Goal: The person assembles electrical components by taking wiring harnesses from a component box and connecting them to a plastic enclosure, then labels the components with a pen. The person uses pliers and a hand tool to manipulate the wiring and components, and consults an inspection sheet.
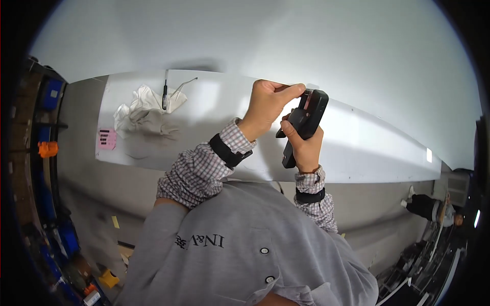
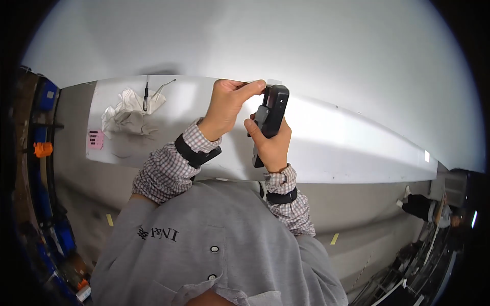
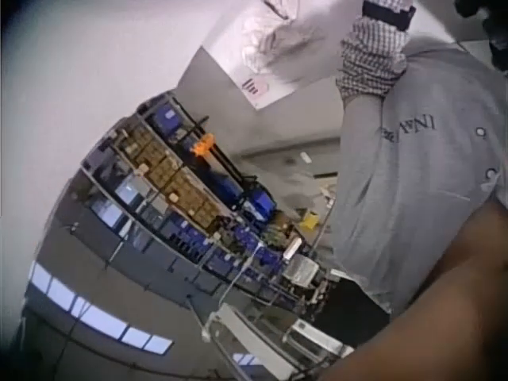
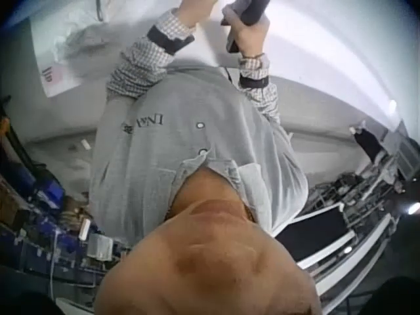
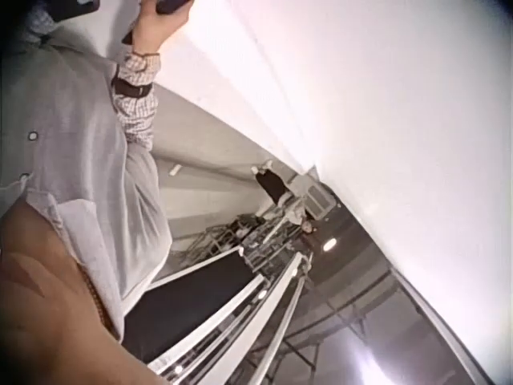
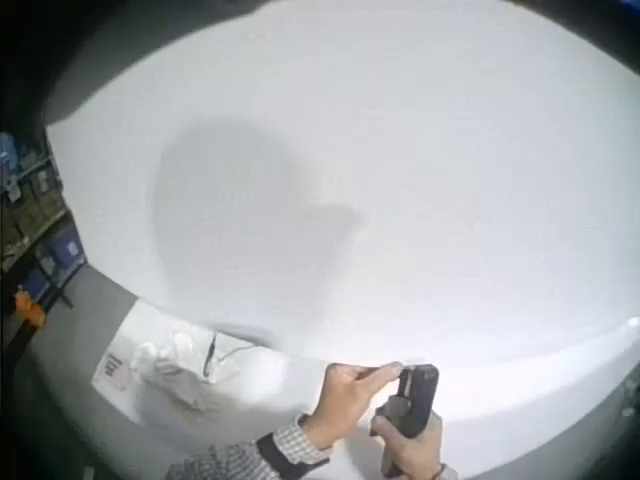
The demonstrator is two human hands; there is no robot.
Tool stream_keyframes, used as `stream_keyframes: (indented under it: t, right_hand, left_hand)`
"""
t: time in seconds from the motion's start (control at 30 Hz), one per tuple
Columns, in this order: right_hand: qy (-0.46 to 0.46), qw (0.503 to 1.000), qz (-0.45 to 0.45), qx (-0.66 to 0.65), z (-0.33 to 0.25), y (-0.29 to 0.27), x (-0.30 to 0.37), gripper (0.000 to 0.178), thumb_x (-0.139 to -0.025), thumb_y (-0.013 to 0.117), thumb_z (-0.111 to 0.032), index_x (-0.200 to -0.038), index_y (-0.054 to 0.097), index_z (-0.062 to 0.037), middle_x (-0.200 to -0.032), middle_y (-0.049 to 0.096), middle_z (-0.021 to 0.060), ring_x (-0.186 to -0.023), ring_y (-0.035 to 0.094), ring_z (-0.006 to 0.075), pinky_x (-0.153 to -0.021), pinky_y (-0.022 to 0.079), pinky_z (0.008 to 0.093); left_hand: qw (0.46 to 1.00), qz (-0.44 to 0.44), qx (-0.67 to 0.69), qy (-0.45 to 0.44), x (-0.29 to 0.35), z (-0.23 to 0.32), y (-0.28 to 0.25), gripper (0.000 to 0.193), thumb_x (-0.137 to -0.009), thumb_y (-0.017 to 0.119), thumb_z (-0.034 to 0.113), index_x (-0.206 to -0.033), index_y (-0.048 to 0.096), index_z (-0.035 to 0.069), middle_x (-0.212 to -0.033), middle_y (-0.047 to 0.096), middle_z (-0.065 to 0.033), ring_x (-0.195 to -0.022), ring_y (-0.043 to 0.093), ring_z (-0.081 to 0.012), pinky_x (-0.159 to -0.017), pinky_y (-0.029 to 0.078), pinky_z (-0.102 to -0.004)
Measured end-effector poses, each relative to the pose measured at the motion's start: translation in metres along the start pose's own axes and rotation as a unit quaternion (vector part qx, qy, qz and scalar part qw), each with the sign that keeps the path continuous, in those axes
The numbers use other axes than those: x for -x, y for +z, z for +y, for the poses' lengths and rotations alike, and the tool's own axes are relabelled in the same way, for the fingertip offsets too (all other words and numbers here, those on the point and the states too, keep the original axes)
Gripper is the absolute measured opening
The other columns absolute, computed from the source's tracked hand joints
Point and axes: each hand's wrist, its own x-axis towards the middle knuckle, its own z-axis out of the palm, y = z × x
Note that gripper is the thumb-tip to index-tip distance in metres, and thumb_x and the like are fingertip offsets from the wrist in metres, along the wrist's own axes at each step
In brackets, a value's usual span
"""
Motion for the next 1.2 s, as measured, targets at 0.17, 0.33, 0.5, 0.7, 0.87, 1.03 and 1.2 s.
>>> stream_keyframes:
  t: [0.17, 0.33, 0.5, 0.7, 0.87, 1.03, 1.2]
  right_hand:
    - [0.031, 0.998, 0.053, 0.033, -0.007, -0.002, 0.004, 0.024, -0.073, 0.072, -0.013, -0.085, 0.056, 0.0016, -0.070, 0.060, 0.0050, -0.060, 0.055, 0.0105, -0.054, 0.045, 0.0243]
    - [0.016, 0.998, 0.048, 0.031, -0.004, -0.006, -0.007, 0.021, -0.072, 0.072, -0.011, -0.080, 0.056, 0.0012, -0.067, 0.059, 0.0042, -0.056, 0.054, 0.0103, -0.050, 0.044, 0.0243]
    - [0.048, 0.993, 0.062, 0.087, 0.002, -0.003, -0.011, 0.017, -0.069, 0.070, -0.008, -0.067, 0.056, 0.0003, -0.054, 0.055, 0.0037, -0.048, 0.053, 0.0109, -0.045, 0.041, 0.0243]
    - [0.015, 0.998, 0.041, 0.046, -0.003, -0.009, -0.004, 0.024, -0.072, 0.072, -0.013, -0.084, 0.056, 0.0015, -0.071, 0.059, 0.0052, -0.061, 0.056, 0.0117, -0.055, 0.045, 0.0249]
    - [0.041, 0.998, -0.023, 0.051, -0.009, -0.006, -0.003, 0.031, -0.071, 0.074, -0.017, -0.087, 0.055, 0.0013, -0.072, 0.059, 0.0050, -0.063, 0.056, 0.0113, -0.057, 0.046, 0.0248]
    - [0.017, 0.991, -0.076, 0.105, -0.013, 0.018, 0.004, 0.030, -0.071, 0.073, -0.018, -0.087, 0.055, -0.0002, -0.071, 0.060, 0.0048, -0.063, 0.056, 0.0111, -0.059, 0.046, 0.0251]
    - [0.011, 0.995, -0.047, 0.083, -0.021, 0.037, -0.003, 0.029, -0.072, 0.072, -0.018, -0.085, 0.054, 0.0003, -0.069, 0.059, 0.0036, -0.060, 0.054, 0.0103, -0.055, 0.044, 0.0246]
  left_hand:
    - [1.000, -0.018, -0.024, 0.001, -0.002, -0.008, 0.009, 0.013, -0.079, 0.062, 0.006, -0.086, 0.065, -0.004, -0.080, 0.065, -0.0076, -0.073, 0.060, -0.0107, -0.068, 0.048, -0.0222]
    - [0.999, -0.020, -0.041, 0.020, -0.010, -0.011, 0.010, 0.012, -0.079, 0.062, 0.006, -0.085, 0.065, -0.003, -0.079, 0.065, -0.0065, -0.073, 0.060, -0.0104, -0.068, 0.048, -0.0227]
    - [0.998, -0.003, 0.014, 0.069, -0.006, -0.012, 0.011, 0.015, -0.078, 0.063, 0.010, -0.078, 0.066, -0.005, -0.067, 0.061, -0.0027, -0.060, 0.050, -0.0055, -0.052, 0.038, -0.0204]
    - [0.998, 0.048, -0.023, 0.026, 0.009, 0.014, -0.018, 0.024, -0.079, 0.064, 0.021, -0.083, 0.067, -0.002, -0.073, 0.064, -0.0064, -0.069, 0.053, -0.0079, -0.068, 0.039, -0.0227]
    - [0.988, 0.132, -0.029, 0.079, 0.013, 0.045, -0.074, 0.022, -0.076, 0.068, 0.020, -0.069, 0.064, -0.001, -0.066, 0.061, -0.0048, -0.059, 0.044, -0.0062, -0.059, 0.036, -0.0206]
    - [0.994, 0.101, 0.015, 0.048, 0.010, 0.057, -0.083, 0.014, -0.082, 0.062, 0.013, -0.076, 0.058, 0.001, -0.072, 0.058, -0.0051, -0.072, 0.054, -0.0147, -0.066, 0.040, -0.0241]
    - [0.992, 0.109, 0.068, 0.013, 0.003, 0.054, -0.063, 0.014, -0.080, 0.064, 0.014, -0.078, 0.058, 0.001, -0.073, 0.058, -0.0047, -0.073, 0.055, -0.0132, -0.065, 0.039, -0.0233]
